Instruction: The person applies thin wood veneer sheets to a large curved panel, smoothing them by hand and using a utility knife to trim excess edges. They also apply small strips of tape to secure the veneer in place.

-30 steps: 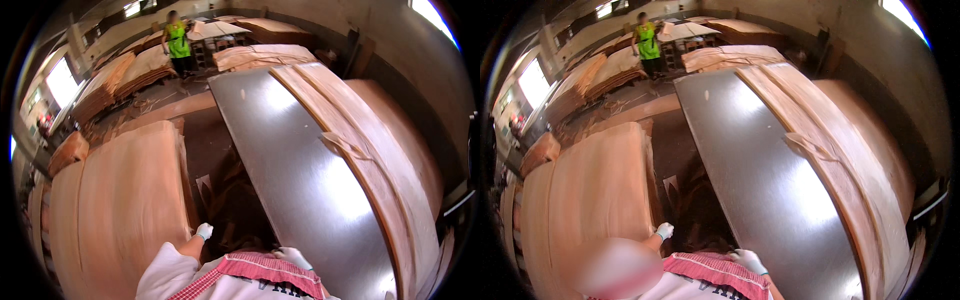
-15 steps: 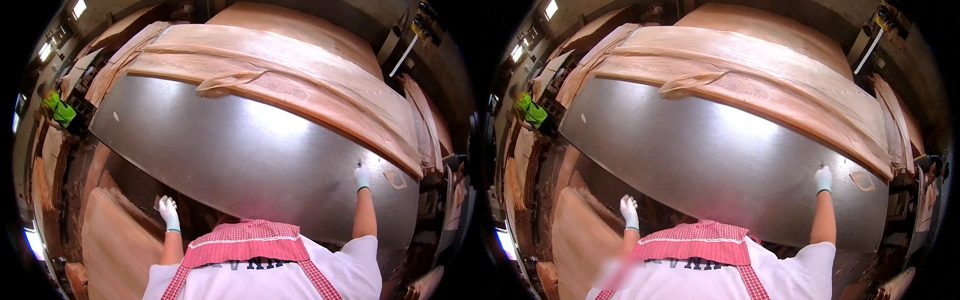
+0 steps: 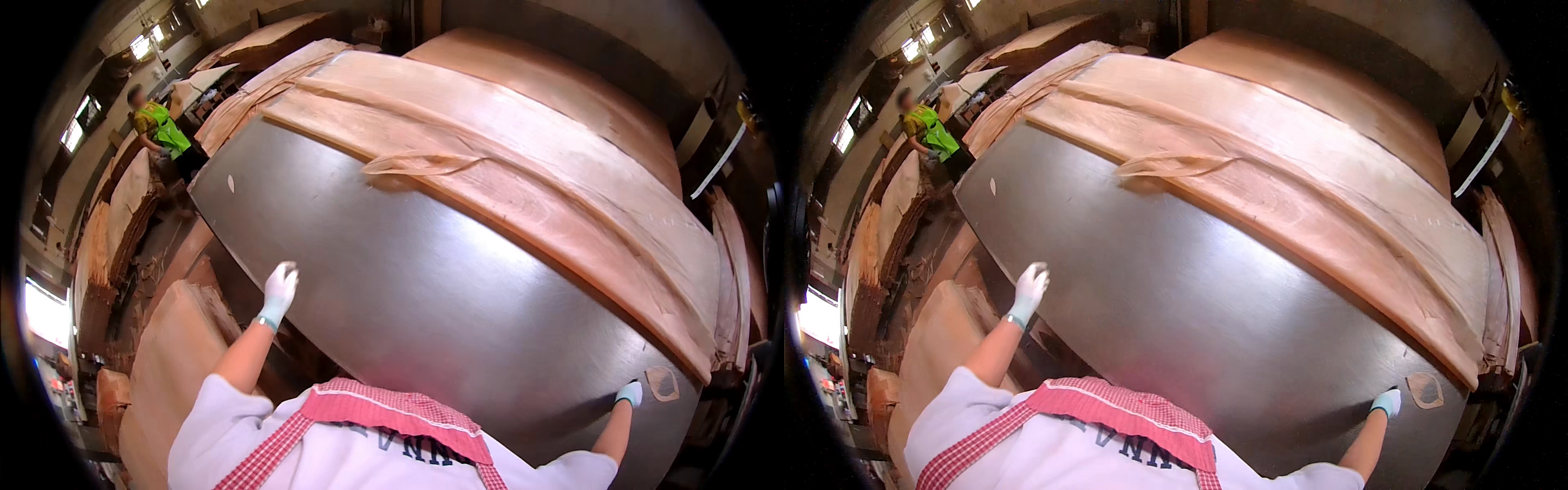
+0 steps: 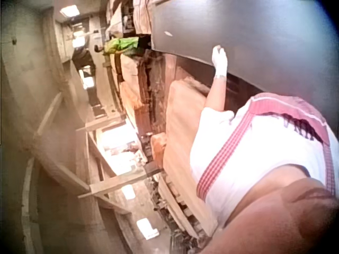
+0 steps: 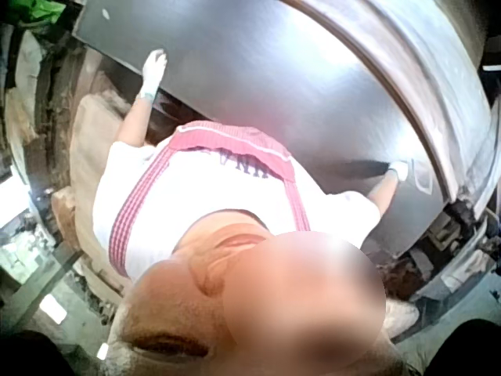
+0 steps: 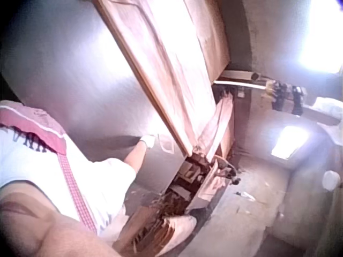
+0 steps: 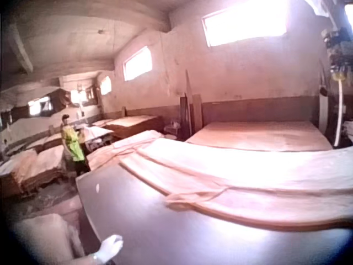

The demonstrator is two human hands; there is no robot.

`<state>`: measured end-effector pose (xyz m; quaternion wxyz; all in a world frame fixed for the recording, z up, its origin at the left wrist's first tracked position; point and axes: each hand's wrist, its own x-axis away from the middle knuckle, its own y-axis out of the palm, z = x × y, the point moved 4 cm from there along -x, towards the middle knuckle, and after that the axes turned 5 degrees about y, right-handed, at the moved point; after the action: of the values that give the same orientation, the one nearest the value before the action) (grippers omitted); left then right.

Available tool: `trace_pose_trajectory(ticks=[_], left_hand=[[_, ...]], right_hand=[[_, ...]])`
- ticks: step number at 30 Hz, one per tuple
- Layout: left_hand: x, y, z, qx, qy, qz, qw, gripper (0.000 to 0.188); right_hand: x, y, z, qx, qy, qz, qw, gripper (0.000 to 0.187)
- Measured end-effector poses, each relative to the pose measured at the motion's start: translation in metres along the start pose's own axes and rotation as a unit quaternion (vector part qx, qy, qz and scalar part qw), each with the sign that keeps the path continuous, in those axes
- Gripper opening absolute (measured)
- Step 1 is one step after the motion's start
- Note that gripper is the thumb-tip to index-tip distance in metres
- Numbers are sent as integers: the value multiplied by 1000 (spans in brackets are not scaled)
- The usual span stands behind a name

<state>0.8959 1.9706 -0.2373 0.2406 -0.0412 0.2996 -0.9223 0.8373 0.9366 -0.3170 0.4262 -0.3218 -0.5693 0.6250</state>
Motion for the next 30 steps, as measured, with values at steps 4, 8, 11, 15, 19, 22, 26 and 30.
trace_pose_trajectory(ticks=[4,8,11,15,19,22,26,30], left_hand=[[-90,53,68,-164,157,-31,973,29],[-184,119,94,-269,226,-72,934,28],[-237,177,127,-421,312,-116,844,26],[-290,220,115,-496,342,-139,786,27],[-333,216,116,-365,399,-28,840,23],[-383,125,67,-247,333,103,904,25],[-356,-41,-13,-317,37,115,941,41],[-217,-242,-162,-282,-228,327,873,37]], right_hand=[[124,-10,-17,-118,-94,-9,988,24],[289,-54,-8,239,-336,-125,902,29],[397,-126,-30,105,-347,-641,677,28],[407,-151,-64,-155,-126,-415,888,17],[428,-158,-103,-238,-120,-375,888,15],[460,-169,-151,-246,-134,-409,869,17],[493,-157,-170,-247,-156,-403,867,19],[512,-138,-176,-262,-157,-452,838,18]])
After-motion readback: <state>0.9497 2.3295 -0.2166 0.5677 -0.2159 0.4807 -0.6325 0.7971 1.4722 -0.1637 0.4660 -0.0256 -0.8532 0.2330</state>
